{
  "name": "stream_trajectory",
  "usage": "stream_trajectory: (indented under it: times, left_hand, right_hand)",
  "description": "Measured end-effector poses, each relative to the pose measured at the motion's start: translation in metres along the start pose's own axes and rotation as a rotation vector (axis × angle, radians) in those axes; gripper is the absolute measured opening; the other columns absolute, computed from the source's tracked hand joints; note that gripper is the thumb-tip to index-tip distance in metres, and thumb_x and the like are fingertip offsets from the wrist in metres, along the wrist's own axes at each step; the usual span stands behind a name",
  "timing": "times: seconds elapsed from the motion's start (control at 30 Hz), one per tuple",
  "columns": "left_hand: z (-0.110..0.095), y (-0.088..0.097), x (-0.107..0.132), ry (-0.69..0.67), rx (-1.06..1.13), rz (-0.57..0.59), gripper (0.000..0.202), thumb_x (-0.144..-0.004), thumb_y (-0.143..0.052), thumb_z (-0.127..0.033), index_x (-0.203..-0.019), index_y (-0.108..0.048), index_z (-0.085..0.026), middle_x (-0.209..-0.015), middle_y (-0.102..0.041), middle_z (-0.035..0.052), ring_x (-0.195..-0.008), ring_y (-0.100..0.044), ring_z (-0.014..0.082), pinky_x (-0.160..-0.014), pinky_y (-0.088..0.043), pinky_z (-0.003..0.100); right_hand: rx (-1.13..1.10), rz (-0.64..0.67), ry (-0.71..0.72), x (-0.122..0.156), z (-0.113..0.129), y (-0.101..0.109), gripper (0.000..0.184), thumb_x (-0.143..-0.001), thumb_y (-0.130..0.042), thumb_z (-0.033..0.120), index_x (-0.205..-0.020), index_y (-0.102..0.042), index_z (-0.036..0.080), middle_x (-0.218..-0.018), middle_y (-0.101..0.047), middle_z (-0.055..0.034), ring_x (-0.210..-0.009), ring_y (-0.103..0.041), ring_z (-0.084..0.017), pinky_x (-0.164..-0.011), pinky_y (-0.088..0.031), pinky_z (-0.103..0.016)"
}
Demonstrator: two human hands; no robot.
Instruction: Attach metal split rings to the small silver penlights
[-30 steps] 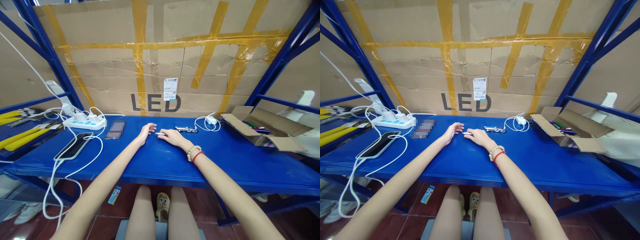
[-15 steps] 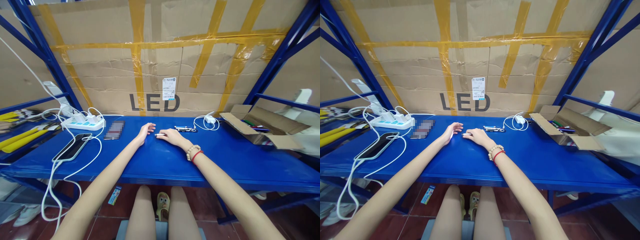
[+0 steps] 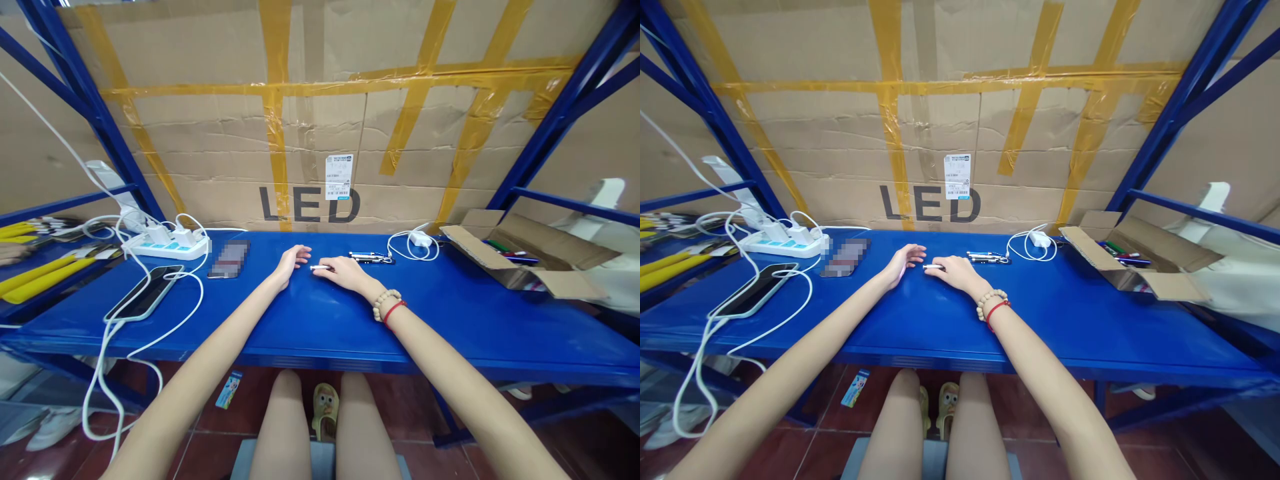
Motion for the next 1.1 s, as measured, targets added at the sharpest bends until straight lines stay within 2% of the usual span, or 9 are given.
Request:
stream_trajectory:
  times: [0.2,0.47,1.1]
  left_hand:
    - [0.0003,-0.0002,-0.0002,0.002,-0.003,-0.006,0.038,-0.073,-0.041,-0.042,-0.086,-0.064,-0.015,-0.091,-0.066,0.0075,-0.077,-0.058,0.0165,-0.062,-0.036,0.025]
    - [0.0013,0.0005,-0.0012,-0.004,-0.017,-0.002,0.039,-0.073,-0.040,-0.042,-0.088,-0.064,-0.015,-0.092,-0.066,0.0077,-0.079,-0.058,0.0170,-0.063,-0.037,0.025]
    - [-0.0001,0.0000,0.0001,-0.007,-0.031,-0.003,0.040,-0.073,-0.040,-0.043,-0.089,-0.064,-0.015,-0.094,-0.067,0.0080,-0.080,-0.059,0.0178,-0.063,-0.038,0.026]
  right_hand:
    - [0.008,-0.004,-0.004,-0.0003,-0.0007,-0.0008,0.038,-0.088,-0.041,0.052,-0.084,-0.063,0.022,-0.085,-0.066,-0.0027,-0.074,-0.057,-0.015,-0.058,-0.029,-0.022]
    - [-0.020,-0.006,0.042,-0.0007,-0.0033,-0.0025,0.032,-0.090,-0.040,0.047,-0.096,-0.060,0.024,-0.095,-0.066,-0.0022,-0.083,-0.059,-0.016,-0.067,-0.036,-0.022]
    - [-0.058,-0.005,0.033,-0.0025,-0.0055,-0.0009,0.029,-0.087,-0.048,0.045,-0.098,-0.063,0.023,-0.094,-0.067,-0.0034,-0.082,-0.060,-0.016,-0.069,-0.037,-0.022]
Point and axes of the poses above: each hand's wrist, its own x-axis away from the middle knuckle, its own y-axis out of the back of the hand, z = x × y, the point moved 1 cm from there along -x, towards the middle knuckle
